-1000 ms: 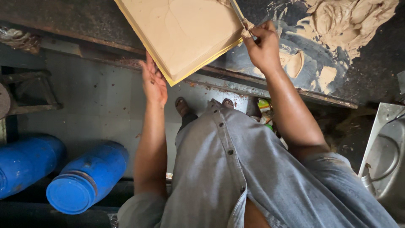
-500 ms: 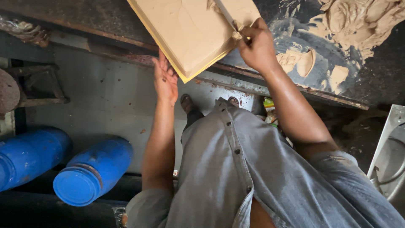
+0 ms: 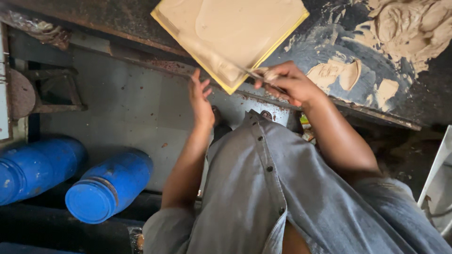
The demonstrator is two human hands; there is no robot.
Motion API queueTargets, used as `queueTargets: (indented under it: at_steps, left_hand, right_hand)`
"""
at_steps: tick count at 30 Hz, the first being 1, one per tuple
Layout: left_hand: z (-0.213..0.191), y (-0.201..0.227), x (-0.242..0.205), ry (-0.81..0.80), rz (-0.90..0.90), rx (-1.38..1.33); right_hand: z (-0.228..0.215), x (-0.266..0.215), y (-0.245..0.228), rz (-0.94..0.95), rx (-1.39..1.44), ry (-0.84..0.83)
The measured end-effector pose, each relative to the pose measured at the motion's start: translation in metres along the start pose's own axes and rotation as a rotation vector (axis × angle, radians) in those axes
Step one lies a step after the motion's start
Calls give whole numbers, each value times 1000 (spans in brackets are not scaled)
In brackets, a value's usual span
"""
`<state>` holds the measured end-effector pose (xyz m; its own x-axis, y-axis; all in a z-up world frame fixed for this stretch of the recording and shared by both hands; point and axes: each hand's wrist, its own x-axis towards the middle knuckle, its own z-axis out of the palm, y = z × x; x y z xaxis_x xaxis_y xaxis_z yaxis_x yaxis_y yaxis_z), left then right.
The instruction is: The person spreads a beige paste onto a yellow rectangular board using a metal spatula. They repeatedly scoop paste from a pile on the table and smooth it across the board's surface.
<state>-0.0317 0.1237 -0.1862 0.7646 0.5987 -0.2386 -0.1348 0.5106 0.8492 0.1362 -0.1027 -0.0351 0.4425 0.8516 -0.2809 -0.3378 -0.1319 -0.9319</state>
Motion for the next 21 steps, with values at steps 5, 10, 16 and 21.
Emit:
queueTargets:
  at_steps: [5, 10, 16, 21]
  left_hand:
    - [77, 37, -77, -377, 170, 468]
    - [159, 69, -91, -526, 5, 432]
    - [196, 110, -106, -630, 534, 702]
    - [220, 129, -105, -838, 755, 789]
  right_hand:
    - [12, -8, 1, -285, 171, 295]
    - [33, -29, 3, -505, 186, 443]
    - [35, -77, -28, -887, 133, 553]
    - [29, -90, -50, -1087, 109, 638]
